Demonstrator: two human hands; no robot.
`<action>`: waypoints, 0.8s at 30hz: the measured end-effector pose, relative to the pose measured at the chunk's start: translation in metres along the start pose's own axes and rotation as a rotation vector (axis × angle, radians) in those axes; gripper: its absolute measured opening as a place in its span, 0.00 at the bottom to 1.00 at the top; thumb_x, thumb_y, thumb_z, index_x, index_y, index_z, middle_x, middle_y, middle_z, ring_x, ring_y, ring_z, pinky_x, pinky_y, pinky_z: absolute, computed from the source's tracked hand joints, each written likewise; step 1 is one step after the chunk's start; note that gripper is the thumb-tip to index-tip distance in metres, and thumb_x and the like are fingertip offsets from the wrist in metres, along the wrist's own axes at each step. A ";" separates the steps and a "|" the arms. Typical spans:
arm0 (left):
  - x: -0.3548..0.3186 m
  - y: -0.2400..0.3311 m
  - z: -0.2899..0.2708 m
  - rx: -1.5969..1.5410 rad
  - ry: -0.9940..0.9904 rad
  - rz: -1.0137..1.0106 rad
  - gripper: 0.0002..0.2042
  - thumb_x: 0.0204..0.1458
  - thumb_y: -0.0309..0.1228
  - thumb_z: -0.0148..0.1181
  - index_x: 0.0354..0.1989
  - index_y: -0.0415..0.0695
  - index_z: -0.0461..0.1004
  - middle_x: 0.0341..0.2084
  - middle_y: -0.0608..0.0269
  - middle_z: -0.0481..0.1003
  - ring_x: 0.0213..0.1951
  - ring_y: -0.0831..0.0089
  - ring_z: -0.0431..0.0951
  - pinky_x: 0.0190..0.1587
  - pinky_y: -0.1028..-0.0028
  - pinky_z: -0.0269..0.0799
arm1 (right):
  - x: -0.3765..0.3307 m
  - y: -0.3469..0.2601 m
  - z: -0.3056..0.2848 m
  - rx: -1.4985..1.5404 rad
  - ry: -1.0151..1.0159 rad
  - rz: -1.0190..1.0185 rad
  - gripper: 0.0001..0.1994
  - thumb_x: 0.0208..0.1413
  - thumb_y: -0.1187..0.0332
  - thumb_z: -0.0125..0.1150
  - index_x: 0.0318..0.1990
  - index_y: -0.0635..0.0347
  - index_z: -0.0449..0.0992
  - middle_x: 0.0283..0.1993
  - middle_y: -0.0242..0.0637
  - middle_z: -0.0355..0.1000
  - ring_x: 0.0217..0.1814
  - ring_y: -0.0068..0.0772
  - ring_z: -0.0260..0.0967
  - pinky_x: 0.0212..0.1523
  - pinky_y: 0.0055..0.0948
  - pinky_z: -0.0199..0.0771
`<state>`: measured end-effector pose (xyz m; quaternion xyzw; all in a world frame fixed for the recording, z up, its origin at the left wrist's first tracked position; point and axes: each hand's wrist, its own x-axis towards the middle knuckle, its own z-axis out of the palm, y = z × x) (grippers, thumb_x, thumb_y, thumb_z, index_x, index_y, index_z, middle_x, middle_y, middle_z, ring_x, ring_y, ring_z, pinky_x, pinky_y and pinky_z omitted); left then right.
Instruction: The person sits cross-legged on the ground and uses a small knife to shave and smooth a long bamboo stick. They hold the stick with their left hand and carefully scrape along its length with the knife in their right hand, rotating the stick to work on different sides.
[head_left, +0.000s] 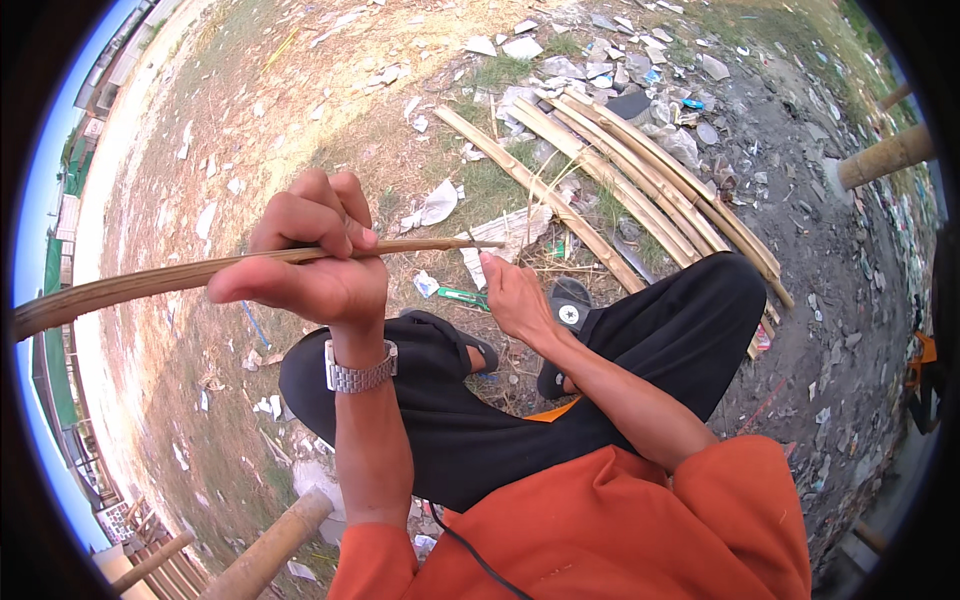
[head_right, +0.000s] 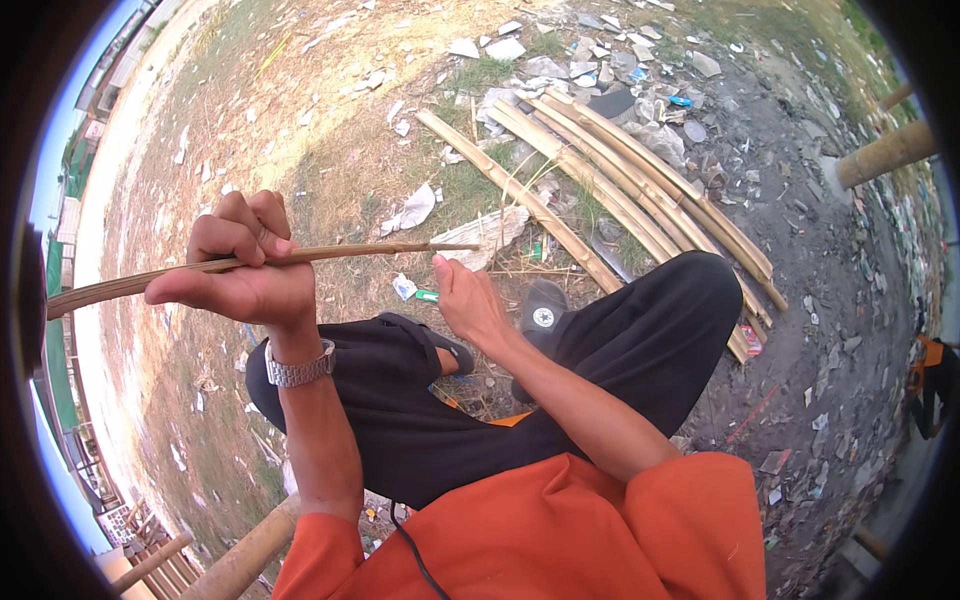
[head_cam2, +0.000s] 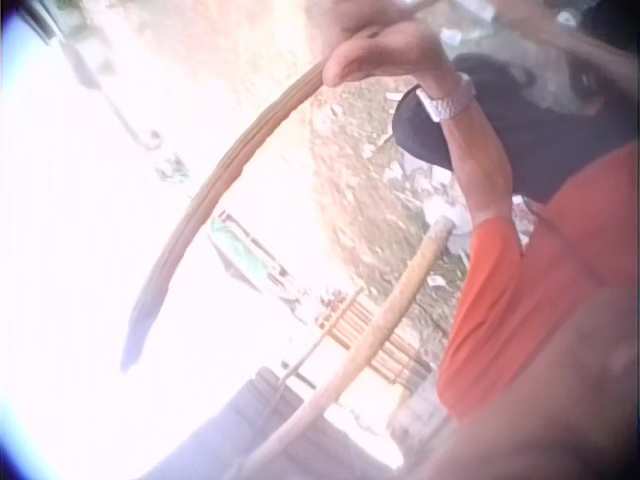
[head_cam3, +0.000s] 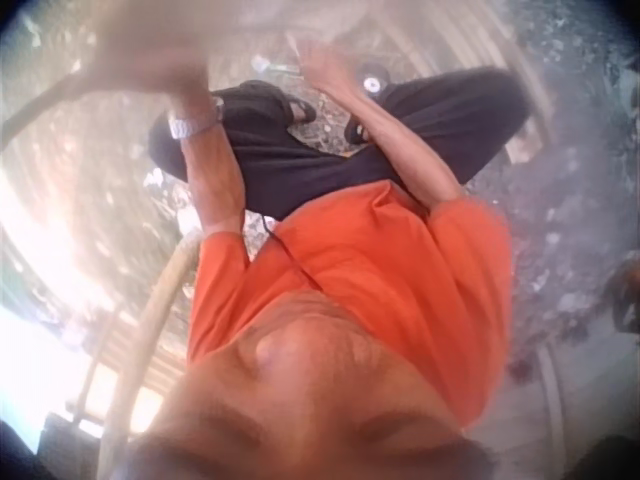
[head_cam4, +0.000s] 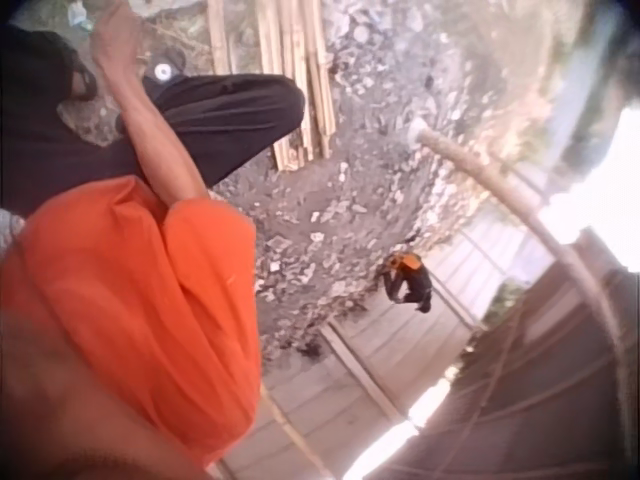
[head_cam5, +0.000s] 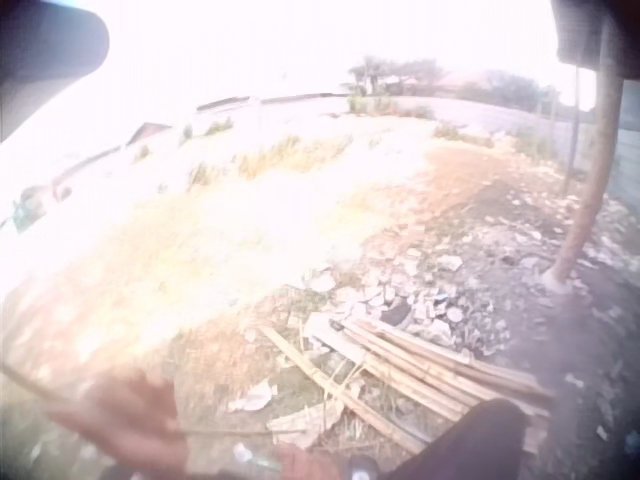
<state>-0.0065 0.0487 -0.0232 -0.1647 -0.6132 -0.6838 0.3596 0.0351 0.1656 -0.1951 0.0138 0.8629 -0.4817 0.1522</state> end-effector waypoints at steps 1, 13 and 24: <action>0.000 0.000 0.000 -0.007 0.011 -0.006 0.34 0.45 0.68 0.21 0.08 0.48 0.50 0.05 0.72 0.46 0.09 0.82 0.43 0.13 0.82 0.38 | 0.004 0.010 0.003 -0.022 0.005 0.020 0.27 0.59 0.54 0.31 0.30 0.70 0.72 0.27 0.62 0.67 0.34 0.65 0.64 0.37 0.49 0.63; 0.001 0.004 -0.002 0.149 0.155 0.071 0.31 0.51 0.62 0.25 0.09 0.48 0.49 0.06 0.72 0.46 0.09 0.81 0.45 0.13 0.81 0.44 | 0.025 0.033 0.022 -0.019 0.020 -0.013 0.25 0.59 0.54 0.30 0.32 0.68 0.71 0.29 0.64 0.67 0.37 0.65 0.63 0.40 0.53 0.60; -0.001 0.006 -0.009 0.145 0.208 0.038 0.30 0.52 0.60 0.26 0.09 0.48 0.48 0.06 0.72 0.45 0.09 0.81 0.46 0.13 0.82 0.46 | 0.026 0.092 0.021 -0.359 -0.214 0.271 0.26 0.58 0.54 0.32 0.41 0.68 0.72 0.42 0.60 0.68 0.47 0.58 0.64 0.48 0.47 0.63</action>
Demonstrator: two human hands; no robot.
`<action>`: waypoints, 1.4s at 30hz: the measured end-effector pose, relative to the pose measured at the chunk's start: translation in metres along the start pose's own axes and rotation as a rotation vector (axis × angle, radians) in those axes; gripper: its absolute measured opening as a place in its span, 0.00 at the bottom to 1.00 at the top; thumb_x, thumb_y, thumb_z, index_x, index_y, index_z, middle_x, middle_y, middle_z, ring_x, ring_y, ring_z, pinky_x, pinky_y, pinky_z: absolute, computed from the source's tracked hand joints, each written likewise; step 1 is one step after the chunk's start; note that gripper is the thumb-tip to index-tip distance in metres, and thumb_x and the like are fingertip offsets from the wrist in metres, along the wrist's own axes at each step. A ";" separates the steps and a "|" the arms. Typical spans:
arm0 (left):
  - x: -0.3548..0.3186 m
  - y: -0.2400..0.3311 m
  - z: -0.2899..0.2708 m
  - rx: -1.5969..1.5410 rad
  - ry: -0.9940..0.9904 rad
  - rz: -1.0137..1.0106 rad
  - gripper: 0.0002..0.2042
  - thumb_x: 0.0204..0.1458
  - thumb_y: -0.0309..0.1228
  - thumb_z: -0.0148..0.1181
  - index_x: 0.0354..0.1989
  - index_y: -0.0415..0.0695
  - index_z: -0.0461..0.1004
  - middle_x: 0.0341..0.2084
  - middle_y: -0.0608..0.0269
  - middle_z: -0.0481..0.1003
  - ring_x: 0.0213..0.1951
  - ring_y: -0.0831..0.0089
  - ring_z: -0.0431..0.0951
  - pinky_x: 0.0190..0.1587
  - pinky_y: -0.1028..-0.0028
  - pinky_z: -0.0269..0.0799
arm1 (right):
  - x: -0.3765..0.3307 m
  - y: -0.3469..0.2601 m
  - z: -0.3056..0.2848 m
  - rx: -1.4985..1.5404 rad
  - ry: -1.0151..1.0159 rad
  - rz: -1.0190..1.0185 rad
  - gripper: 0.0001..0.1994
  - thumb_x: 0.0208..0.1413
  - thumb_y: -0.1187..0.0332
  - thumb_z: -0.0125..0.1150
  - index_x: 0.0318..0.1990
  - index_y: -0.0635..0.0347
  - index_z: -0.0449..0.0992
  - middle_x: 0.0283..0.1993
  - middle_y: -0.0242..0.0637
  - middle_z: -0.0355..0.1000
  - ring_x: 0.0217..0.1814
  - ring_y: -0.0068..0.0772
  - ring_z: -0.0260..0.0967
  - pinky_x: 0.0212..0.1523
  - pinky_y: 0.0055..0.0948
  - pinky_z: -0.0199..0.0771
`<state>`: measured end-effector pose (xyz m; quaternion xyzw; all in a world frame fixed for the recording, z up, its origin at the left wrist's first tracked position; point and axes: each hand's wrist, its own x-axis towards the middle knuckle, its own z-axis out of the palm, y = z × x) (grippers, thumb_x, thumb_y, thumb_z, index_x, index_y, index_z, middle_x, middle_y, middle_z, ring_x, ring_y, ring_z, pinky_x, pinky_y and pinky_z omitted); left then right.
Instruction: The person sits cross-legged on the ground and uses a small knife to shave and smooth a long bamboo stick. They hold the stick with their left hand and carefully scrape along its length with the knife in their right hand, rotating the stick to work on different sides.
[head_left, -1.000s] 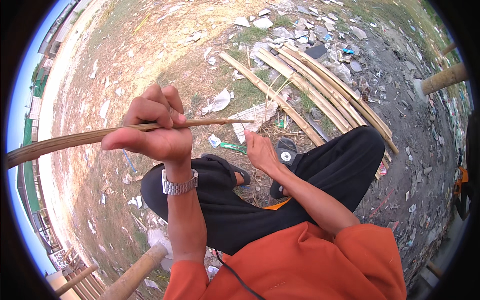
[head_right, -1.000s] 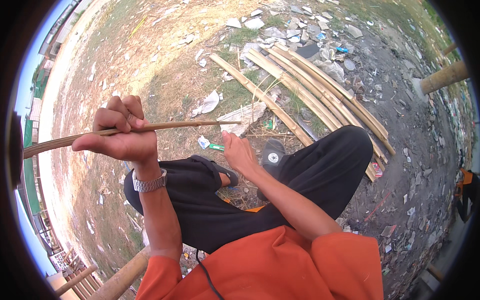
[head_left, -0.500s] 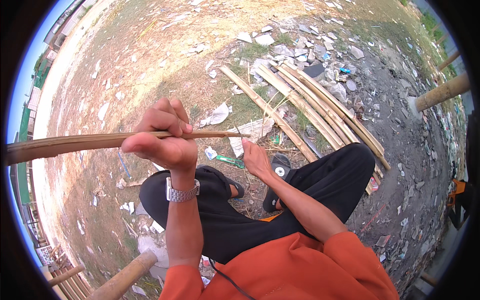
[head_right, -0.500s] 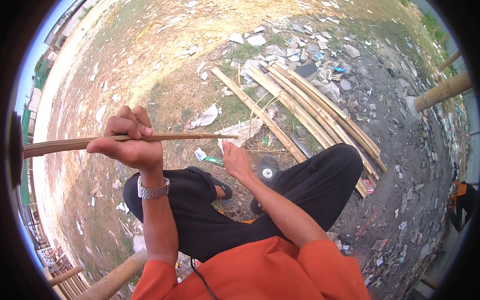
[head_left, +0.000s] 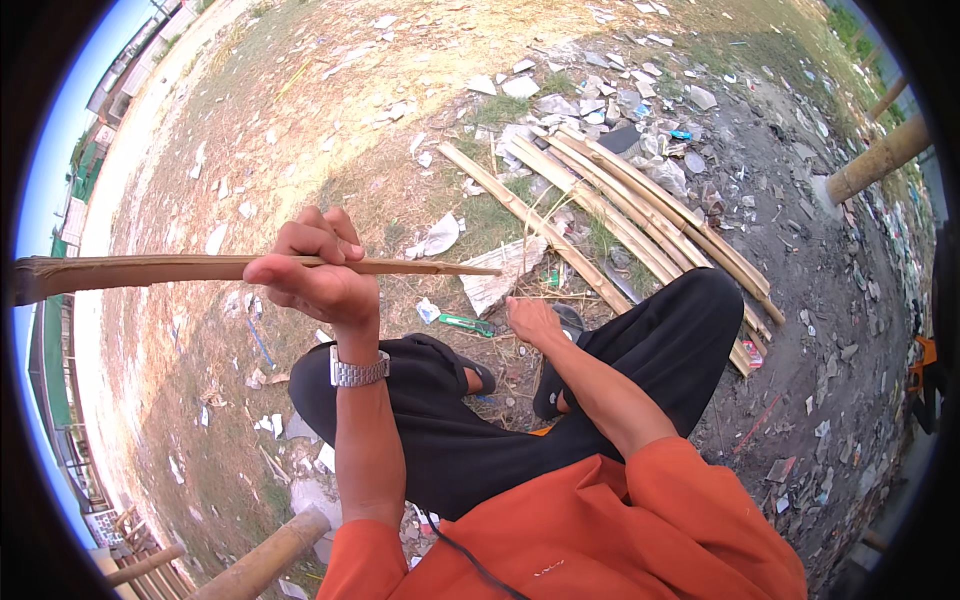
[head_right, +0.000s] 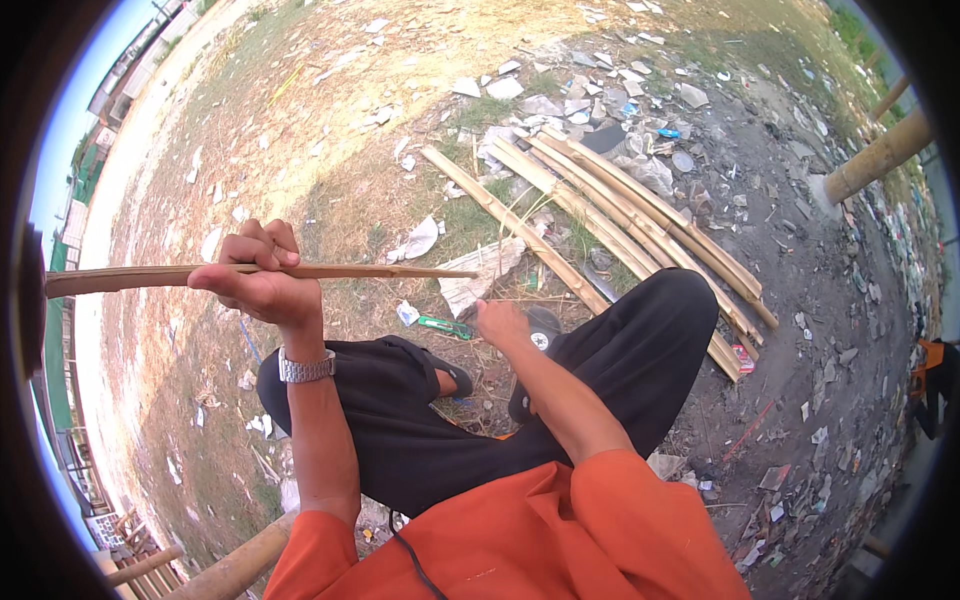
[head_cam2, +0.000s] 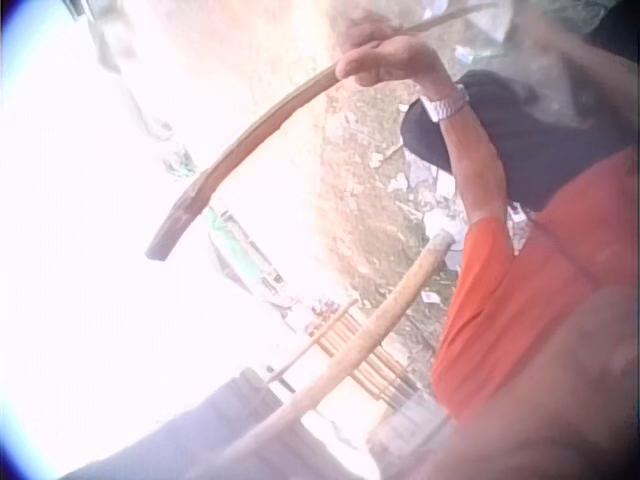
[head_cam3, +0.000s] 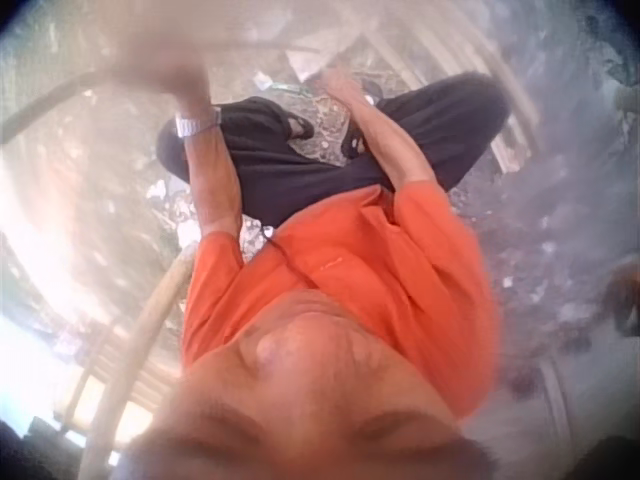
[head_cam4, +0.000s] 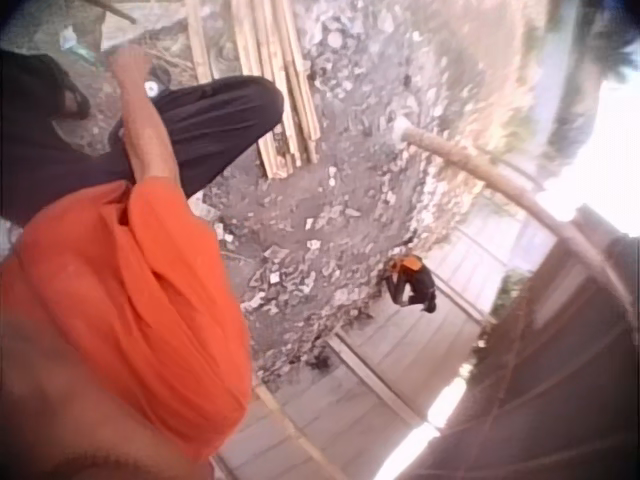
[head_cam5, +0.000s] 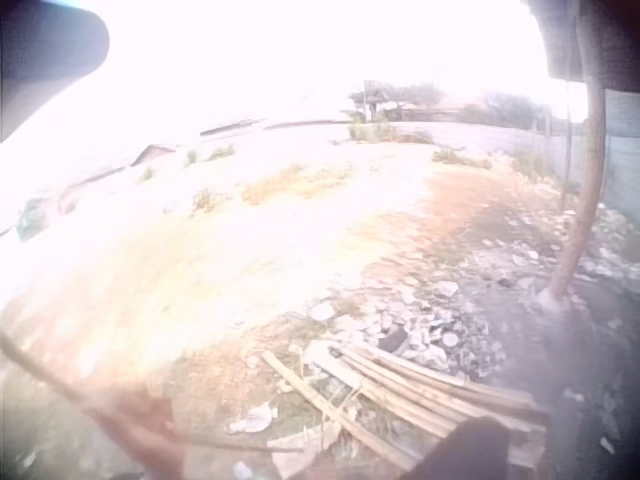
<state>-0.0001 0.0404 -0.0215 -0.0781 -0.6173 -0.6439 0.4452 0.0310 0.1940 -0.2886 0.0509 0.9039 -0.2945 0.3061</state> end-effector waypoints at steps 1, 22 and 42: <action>0.002 0.002 0.003 -0.005 -0.010 0.029 0.30 0.52 0.61 0.26 0.09 0.48 0.48 0.06 0.72 0.45 0.09 0.81 0.46 0.12 0.83 0.46 | -0.009 0.015 0.006 -0.026 0.018 0.008 0.26 0.58 0.53 0.33 0.41 0.68 0.72 0.44 0.59 0.67 0.48 0.57 0.64 0.48 0.46 0.63; 0.006 -0.009 0.007 -0.098 -0.087 -0.066 0.34 0.44 0.69 0.23 0.07 0.48 0.48 0.04 0.71 0.46 0.09 0.83 0.43 0.14 0.82 0.36 | -0.020 -0.054 -0.031 0.484 0.195 -0.266 0.26 0.58 0.54 0.32 0.22 0.70 0.66 0.23 0.62 0.63 0.31 0.64 0.61 0.33 0.49 0.56; 0.009 -0.008 -0.004 -0.005 -0.028 -0.007 0.32 0.49 0.64 0.24 0.08 0.48 0.49 0.05 0.73 0.44 0.08 0.82 0.46 0.13 0.82 0.45 | -0.027 0.004 -0.016 0.164 0.142 -0.021 0.30 0.57 0.51 0.32 0.32 0.73 0.73 0.29 0.65 0.68 0.38 0.63 0.66 0.44 0.46 0.63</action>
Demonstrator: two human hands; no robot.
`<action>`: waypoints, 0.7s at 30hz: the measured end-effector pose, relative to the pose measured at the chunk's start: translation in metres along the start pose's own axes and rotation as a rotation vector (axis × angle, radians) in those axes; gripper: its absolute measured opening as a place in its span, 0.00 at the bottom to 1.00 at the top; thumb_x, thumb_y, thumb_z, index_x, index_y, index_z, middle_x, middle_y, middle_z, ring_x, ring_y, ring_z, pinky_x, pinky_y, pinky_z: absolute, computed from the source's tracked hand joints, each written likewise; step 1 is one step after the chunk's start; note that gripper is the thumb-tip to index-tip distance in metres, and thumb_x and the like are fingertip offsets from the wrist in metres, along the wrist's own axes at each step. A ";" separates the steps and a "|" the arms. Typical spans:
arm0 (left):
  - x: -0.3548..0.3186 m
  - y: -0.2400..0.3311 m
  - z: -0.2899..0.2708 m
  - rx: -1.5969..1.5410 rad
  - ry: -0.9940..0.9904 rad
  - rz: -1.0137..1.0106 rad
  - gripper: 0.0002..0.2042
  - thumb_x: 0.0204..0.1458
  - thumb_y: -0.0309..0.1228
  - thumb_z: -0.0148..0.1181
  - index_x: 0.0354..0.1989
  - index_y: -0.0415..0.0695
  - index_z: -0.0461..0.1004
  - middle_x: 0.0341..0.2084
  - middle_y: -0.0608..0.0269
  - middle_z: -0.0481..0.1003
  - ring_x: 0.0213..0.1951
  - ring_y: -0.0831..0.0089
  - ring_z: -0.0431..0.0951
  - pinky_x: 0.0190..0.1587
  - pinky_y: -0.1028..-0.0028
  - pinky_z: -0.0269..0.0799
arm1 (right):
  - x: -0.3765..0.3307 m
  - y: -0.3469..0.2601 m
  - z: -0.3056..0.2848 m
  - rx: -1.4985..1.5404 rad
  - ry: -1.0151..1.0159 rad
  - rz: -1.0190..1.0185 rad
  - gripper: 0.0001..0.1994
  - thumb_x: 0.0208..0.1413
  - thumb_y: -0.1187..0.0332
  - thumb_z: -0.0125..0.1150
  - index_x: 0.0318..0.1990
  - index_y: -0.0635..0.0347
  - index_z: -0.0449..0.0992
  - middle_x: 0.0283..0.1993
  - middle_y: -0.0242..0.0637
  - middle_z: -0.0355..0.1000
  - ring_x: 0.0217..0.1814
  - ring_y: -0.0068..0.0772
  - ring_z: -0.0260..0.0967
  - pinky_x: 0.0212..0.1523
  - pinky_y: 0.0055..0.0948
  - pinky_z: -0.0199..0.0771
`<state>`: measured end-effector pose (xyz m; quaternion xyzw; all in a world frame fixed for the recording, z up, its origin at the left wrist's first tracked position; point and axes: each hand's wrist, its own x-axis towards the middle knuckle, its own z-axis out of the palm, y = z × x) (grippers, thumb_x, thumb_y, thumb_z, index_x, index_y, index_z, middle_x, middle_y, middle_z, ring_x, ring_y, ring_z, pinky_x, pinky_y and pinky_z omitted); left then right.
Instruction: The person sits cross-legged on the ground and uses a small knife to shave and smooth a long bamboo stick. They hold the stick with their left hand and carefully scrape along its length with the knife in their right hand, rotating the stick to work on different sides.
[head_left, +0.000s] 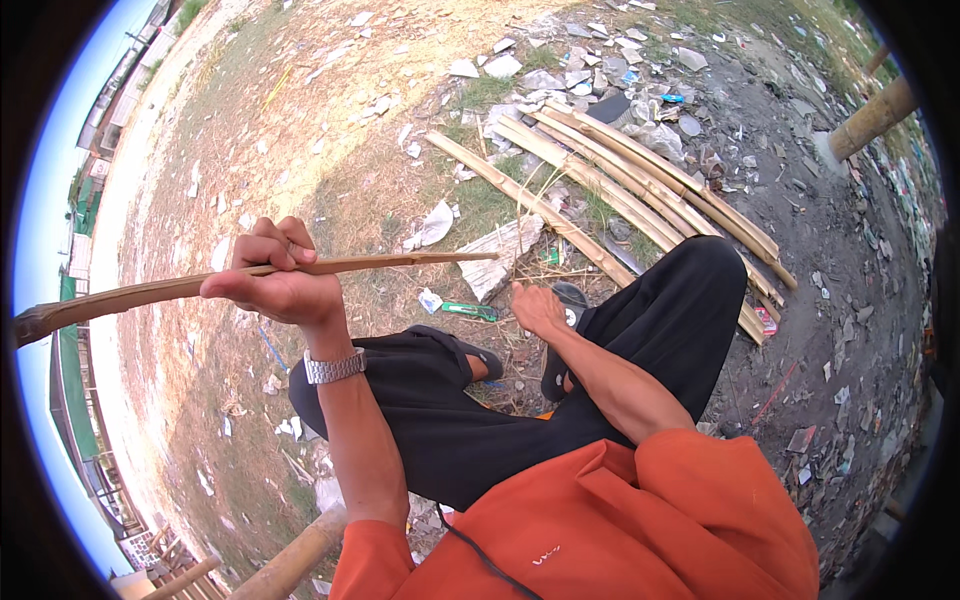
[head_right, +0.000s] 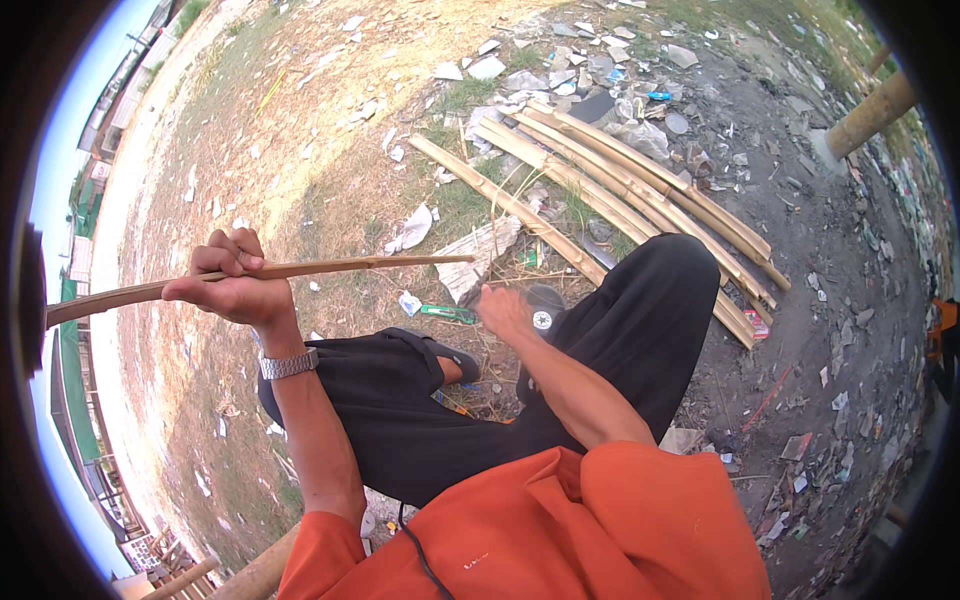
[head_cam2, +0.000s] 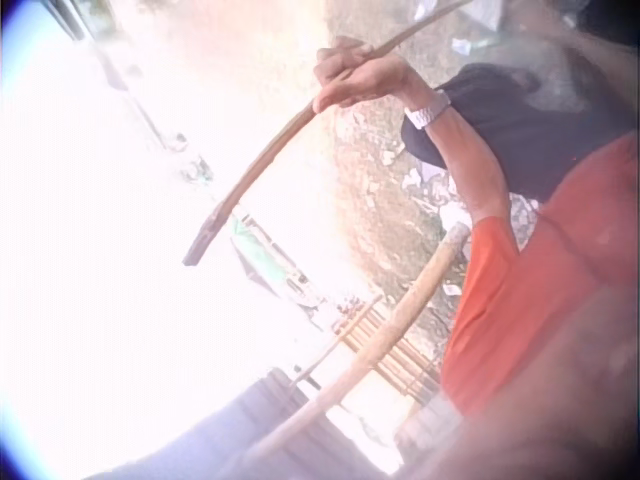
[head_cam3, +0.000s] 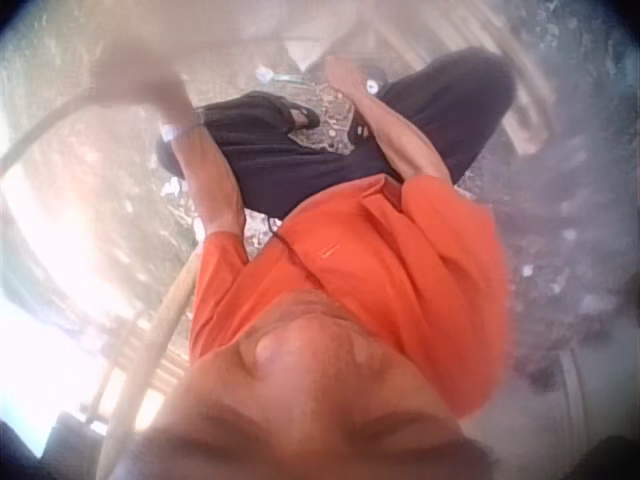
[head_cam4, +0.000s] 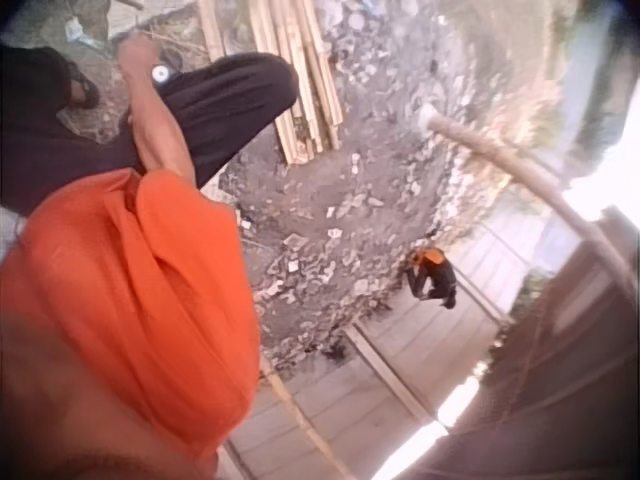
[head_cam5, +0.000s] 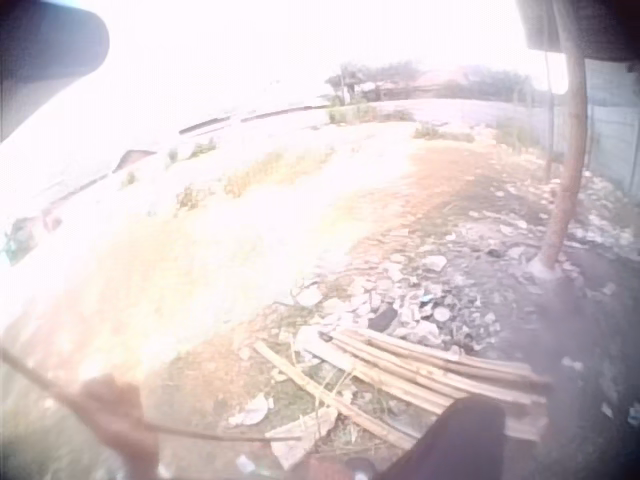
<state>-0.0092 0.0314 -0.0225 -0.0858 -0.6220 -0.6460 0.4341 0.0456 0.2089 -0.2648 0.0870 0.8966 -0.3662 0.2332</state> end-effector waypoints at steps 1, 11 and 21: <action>0.000 0.004 0.000 -0.047 -0.002 -0.035 0.32 0.49 0.64 0.24 0.08 0.48 0.49 0.05 0.72 0.44 0.08 0.82 0.46 0.13 0.83 0.45 | 0.009 -0.005 -0.003 0.044 0.027 0.010 0.29 0.57 0.51 0.32 0.33 0.72 0.73 0.30 0.64 0.68 0.39 0.62 0.66 0.44 0.47 0.63; 0.001 -0.002 0.009 0.006 -0.004 -0.027 0.33 0.45 0.67 0.23 0.08 0.49 0.49 0.05 0.72 0.46 0.09 0.82 0.45 0.15 0.83 0.43 | -0.019 -0.086 -0.015 0.535 0.032 -0.306 0.29 0.58 0.48 0.32 0.24 0.70 0.66 0.20 0.57 0.64 0.28 0.56 0.62 0.32 0.44 0.57; -0.001 0.005 0.018 -0.006 0.009 -0.039 0.34 0.42 0.70 0.22 0.07 0.50 0.47 0.05 0.72 0.45 0.09 0.82 0.45 0.14 0.84 0.39 | 0.021 -0.046 0.008 0.294 -0.051 -0.085 0.34 0.58 0.48 0.27 0.21 0.74 0.68 0.25 0.65 0.65 0.34 0.66 0.62 0.40 0.50 0.58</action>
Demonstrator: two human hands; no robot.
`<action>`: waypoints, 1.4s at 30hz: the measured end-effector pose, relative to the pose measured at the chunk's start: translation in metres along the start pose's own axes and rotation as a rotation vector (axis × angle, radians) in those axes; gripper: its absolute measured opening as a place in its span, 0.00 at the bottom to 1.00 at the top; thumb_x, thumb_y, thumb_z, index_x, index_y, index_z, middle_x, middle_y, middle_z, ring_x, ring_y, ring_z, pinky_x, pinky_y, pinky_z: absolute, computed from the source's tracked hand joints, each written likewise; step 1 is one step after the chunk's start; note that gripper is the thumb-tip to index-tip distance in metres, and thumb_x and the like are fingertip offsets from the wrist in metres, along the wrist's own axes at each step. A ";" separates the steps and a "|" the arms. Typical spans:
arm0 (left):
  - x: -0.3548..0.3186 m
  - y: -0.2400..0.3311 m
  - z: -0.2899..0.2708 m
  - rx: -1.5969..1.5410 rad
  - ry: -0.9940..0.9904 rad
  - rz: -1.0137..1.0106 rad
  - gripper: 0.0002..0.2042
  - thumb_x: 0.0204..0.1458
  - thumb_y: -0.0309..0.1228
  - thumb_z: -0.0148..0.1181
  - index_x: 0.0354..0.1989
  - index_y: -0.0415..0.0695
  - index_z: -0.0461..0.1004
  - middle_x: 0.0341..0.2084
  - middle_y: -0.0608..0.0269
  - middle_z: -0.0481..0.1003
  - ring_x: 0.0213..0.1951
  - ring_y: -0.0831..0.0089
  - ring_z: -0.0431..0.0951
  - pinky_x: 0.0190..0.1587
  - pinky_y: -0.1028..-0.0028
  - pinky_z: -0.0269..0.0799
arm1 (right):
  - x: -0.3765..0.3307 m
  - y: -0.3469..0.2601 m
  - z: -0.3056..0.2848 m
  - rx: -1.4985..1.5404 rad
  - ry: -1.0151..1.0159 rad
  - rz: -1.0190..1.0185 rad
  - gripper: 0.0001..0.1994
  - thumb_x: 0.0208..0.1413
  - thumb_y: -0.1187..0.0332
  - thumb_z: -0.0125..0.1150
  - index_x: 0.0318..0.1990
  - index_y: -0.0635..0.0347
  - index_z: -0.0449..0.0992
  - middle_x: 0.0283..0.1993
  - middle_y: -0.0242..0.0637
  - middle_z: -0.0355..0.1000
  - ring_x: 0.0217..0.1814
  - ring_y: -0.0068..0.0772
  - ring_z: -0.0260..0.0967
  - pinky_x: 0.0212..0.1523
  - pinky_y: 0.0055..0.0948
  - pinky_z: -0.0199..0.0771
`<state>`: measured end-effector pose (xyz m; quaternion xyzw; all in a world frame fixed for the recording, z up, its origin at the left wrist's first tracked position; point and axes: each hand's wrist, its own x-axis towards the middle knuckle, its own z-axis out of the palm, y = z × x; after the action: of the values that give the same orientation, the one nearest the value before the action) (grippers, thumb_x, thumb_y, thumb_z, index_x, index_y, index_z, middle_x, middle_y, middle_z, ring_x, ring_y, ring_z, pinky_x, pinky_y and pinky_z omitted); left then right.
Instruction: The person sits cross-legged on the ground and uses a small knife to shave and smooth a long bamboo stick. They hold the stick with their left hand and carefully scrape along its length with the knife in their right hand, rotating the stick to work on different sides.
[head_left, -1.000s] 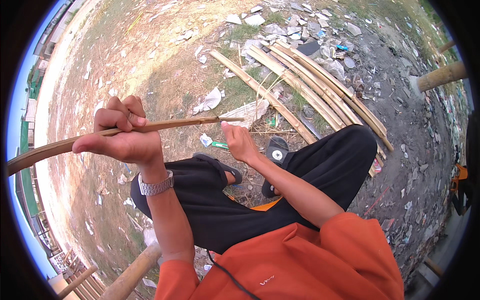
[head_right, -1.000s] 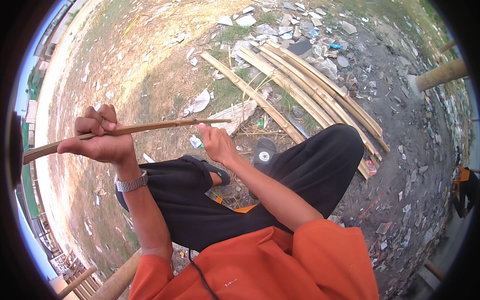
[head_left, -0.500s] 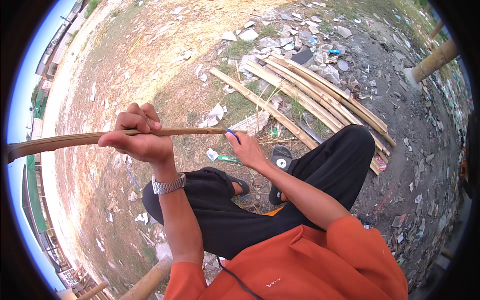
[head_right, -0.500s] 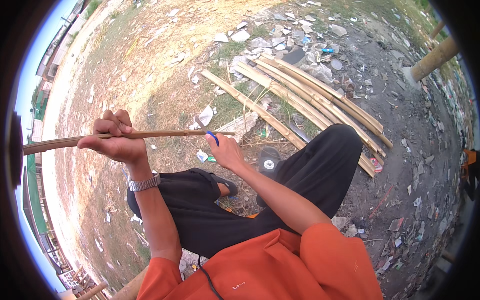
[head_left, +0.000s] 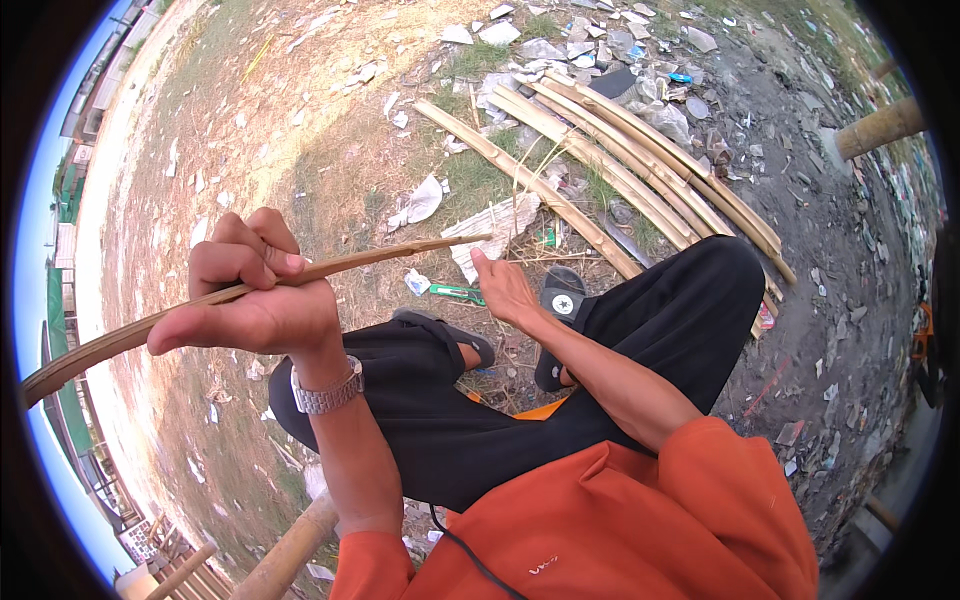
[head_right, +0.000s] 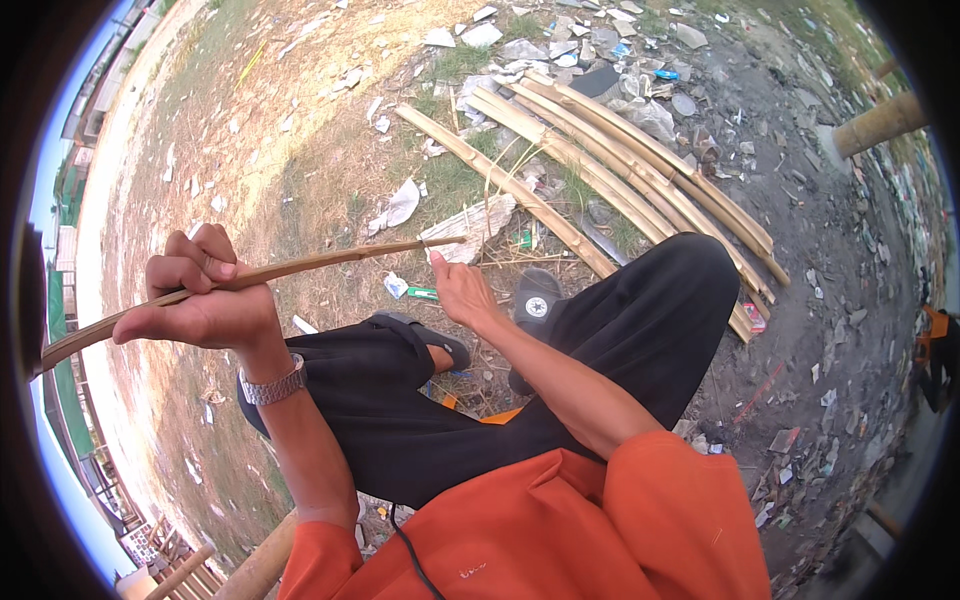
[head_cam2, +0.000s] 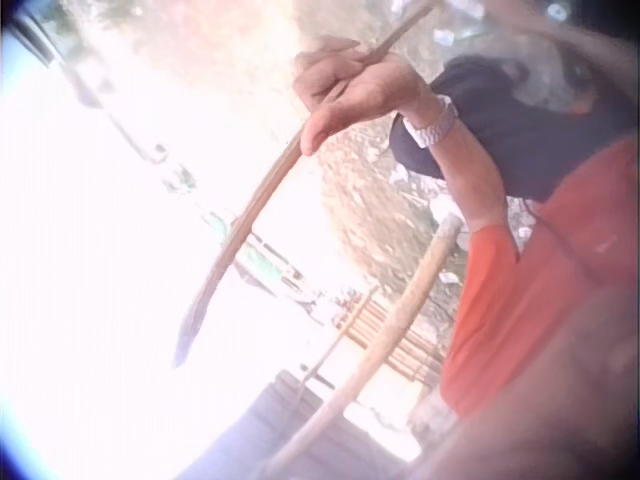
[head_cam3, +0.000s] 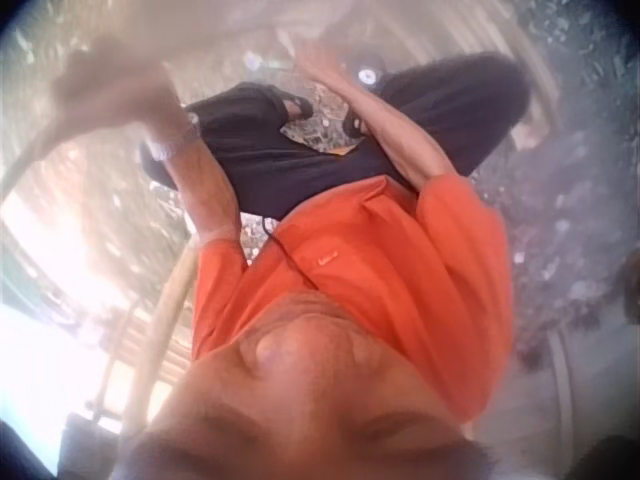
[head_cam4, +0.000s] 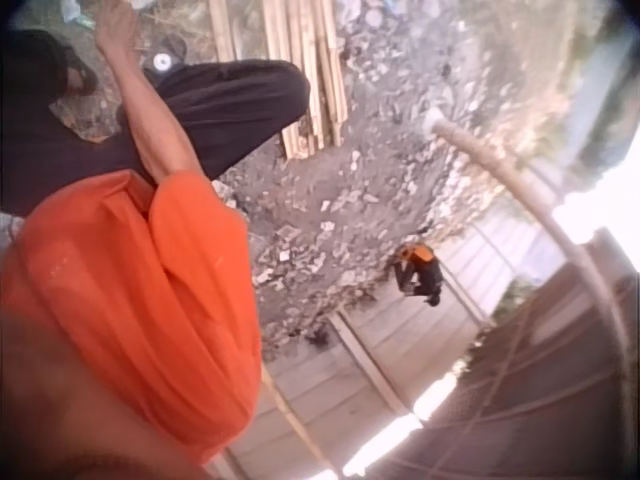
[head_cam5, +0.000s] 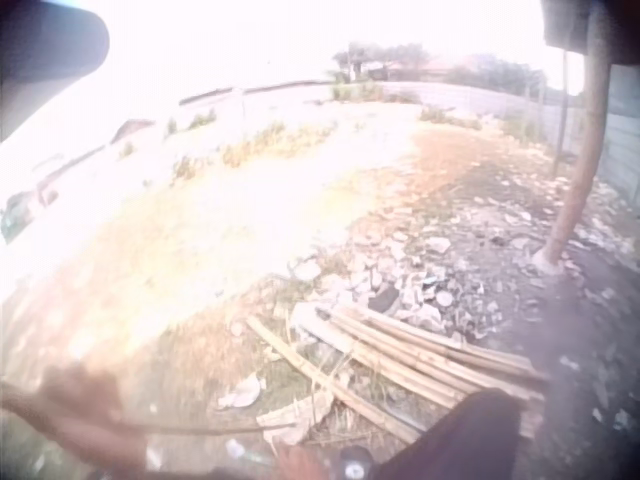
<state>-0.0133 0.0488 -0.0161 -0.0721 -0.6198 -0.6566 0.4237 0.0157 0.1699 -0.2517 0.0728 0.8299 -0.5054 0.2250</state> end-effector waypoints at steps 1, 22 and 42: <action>-0.004 -0.002 -0.004 -0.009 0.003 -0.016 0.34 0.42 0.71 0.22 0.07 0.50 0.47 0.05 0.72 0.46 0.09 0.82 0.45 0.14 0.83 0.39 | -0.011 -0.010 -0.001 0.043 0.004 -0.035 0.34 0.58 0.47 0.27 0.22 0.73 0.69 0.26 0.65 0.65 0.35 0.66 0.62 0.40 0.50 0.58; 0.001 -0.005 -0.007 -0.079 -0.097 -0.050 0.34 0.39 0.72 0.25 0.07 0.50 0.47 0.05 0.73 0.46 0.09 0.82 0.43 0.14 0.82 0.36 | -0.007 0.005 0.001 0.052 0.084 -0.076 0.29 0.57 0.50 0.33 0.25 0.73 0.67 0.21 0.61 0.64 0.29 0.63 0.62 0.33 0.47 0.59; -0.005 -0.004 -0.015 -0.172 -0.114 -0.051 0.34 0.41 0.71 0.27 0.08 0.50 0.47 0.05 0.73 0.46 0.09 0.82 0.42 0.15 0.80 0.35 | -0.058 -0.055 -0.027 0.200 0.014 -0.242 0.19 0.57 0.56 0.40 0.31 0.66 0.66 0.16 0.47 0.63 0.20 0.49 0.62 0.26 0.37 0.59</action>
<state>-0.0069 0.0376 -0.0256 -0.1297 -0.5859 -0.7127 0.3632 0.0397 0.1732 -0.1710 -0.0022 0.7798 -0.6082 0.1485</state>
